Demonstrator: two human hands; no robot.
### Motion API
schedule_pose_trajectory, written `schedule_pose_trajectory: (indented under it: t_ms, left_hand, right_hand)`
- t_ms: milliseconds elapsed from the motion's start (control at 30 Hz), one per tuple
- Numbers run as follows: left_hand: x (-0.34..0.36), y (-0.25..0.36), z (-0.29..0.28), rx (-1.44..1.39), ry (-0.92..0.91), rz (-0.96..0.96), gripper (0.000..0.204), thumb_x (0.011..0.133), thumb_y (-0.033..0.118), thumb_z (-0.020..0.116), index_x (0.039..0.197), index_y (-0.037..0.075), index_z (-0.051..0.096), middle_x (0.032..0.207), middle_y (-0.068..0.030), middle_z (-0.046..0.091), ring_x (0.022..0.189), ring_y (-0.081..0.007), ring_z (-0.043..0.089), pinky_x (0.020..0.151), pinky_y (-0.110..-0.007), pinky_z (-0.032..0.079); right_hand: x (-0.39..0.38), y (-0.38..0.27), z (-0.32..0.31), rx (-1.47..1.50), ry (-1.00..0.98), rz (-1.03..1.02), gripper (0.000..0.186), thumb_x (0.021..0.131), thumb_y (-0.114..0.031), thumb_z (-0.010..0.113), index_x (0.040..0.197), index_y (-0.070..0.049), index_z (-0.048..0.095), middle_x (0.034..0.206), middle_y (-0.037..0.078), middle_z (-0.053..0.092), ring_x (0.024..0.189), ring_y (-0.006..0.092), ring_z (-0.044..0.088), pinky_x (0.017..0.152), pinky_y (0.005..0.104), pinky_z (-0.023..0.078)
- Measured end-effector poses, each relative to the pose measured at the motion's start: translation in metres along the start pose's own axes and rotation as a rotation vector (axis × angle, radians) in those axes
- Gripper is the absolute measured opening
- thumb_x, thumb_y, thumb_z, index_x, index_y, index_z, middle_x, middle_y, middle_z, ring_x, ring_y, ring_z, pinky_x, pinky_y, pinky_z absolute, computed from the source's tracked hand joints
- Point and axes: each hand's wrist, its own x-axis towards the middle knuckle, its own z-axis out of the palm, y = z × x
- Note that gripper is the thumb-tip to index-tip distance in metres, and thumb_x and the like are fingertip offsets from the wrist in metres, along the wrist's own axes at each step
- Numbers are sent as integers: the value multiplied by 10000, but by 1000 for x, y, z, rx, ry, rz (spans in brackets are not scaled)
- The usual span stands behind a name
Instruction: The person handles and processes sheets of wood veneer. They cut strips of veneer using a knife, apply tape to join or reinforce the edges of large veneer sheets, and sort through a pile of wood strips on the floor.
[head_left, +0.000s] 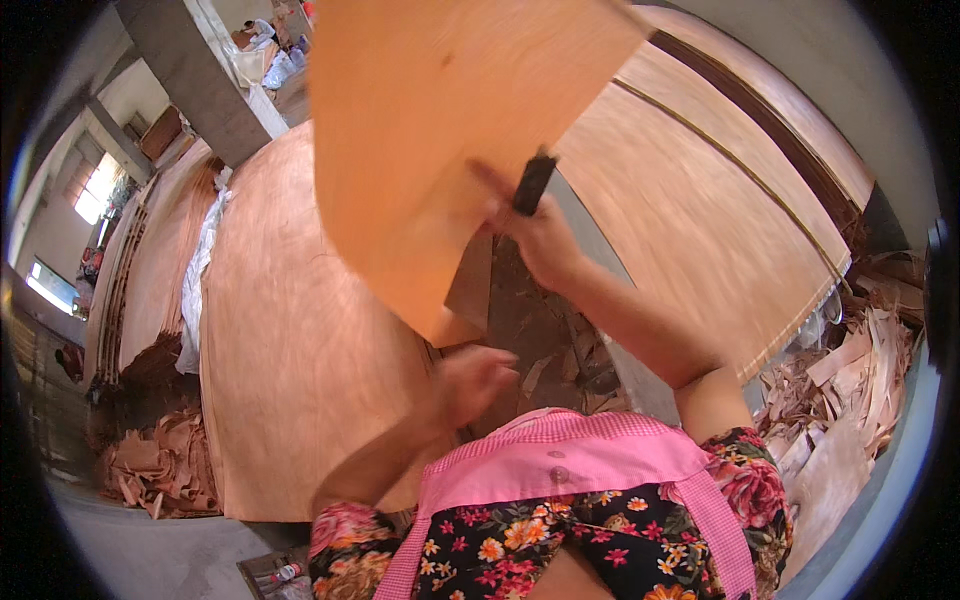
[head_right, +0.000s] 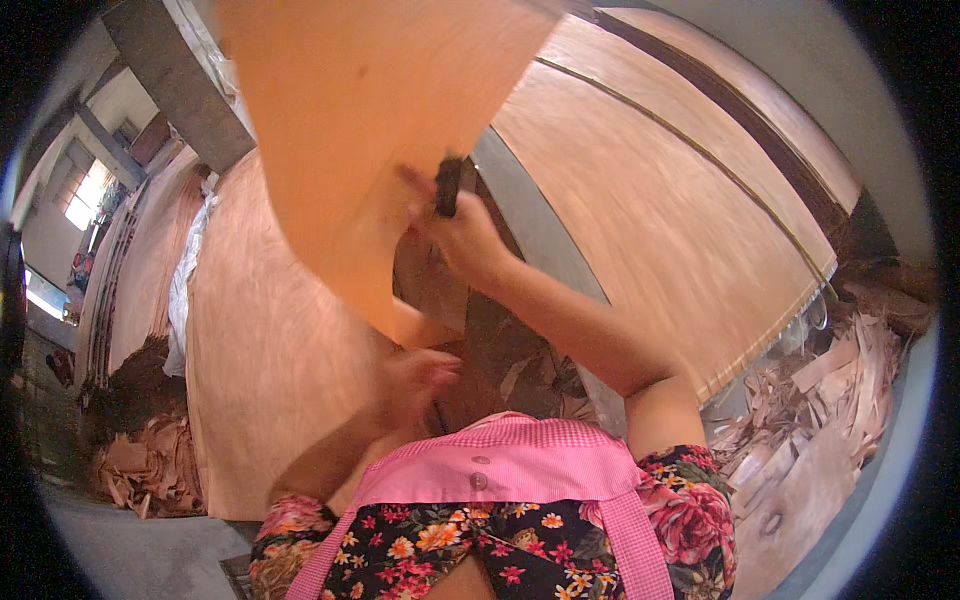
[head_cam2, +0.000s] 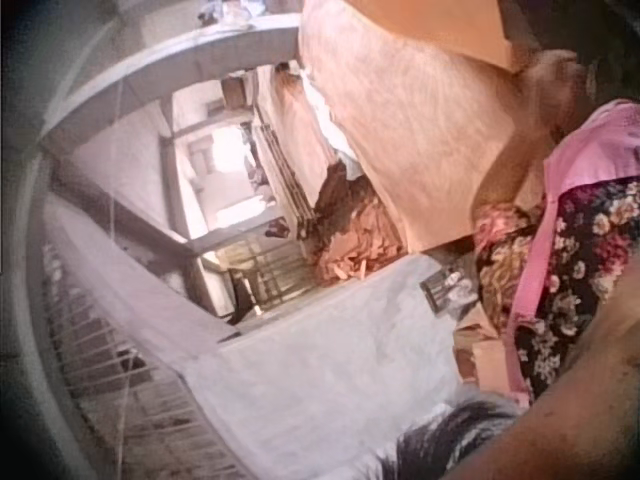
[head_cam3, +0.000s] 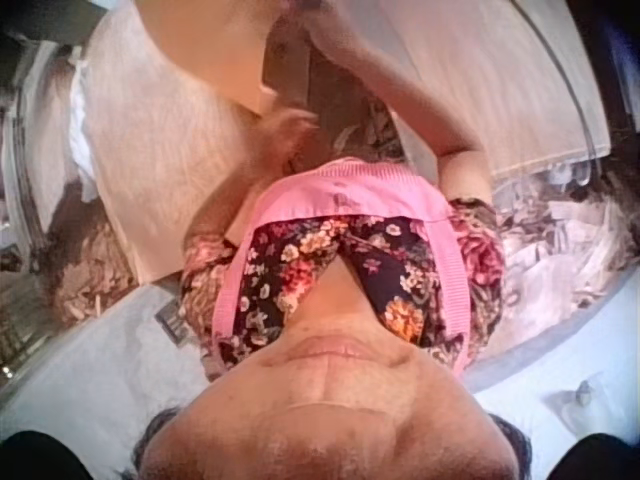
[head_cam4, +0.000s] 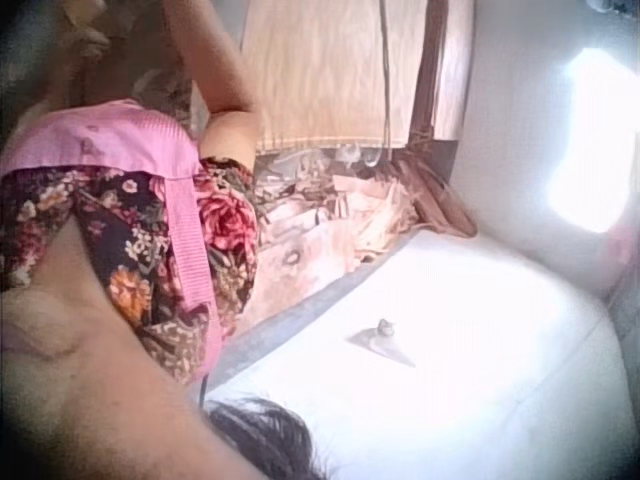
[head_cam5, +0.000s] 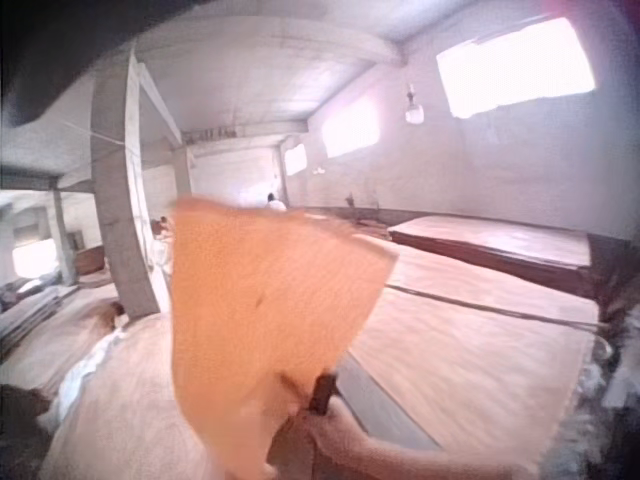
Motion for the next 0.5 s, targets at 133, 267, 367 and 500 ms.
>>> schedule_pose_trajectory:
  t_ms: [133,267,367,500]
  left_hand:
    - [73,-130,76,-876,145,-546,385,873,132,469,1239,26,415,1233,-116,478,1074,-214,493,898,-351,395]
    - [149,-217,37,-1736,374,-515,732,840,569,336,1281,9,169,1302,-173,314,1032,-321,474,879,-515,396]
    - [189,-268,-7,-1822,631,-284,859,794,640,327,1348,50,41,1317,-160,309,1069,-347,461,907,-527,383]
    - [248,-300,-10,-1823,474,-882,966,767,640,415,1356,77,-104,1413,-162,118,1199,-341,348,933,-500,360]
  right_hand:
    - [5,-44,-50,-142,89,-236,434,849,-118,500,1271,-63,412,854,38,610,753,106,540,676,241,420]
    - [-10,-131,-147,-223,478,-407,470,871,-180,478,1301,-37,351,1205,41,485,775,92,503,693,227,396]
    - [-35,-165,-200,-265,593,-537,487,868,-174,487,1299,-8,332,1337,45,379,976,114,486,789,239,390]
    - [-44,-178,-222,-317,762,-608,466,874,-181,478,1288,-11,349,1333,54,380,1192,160,375,937,291,319]
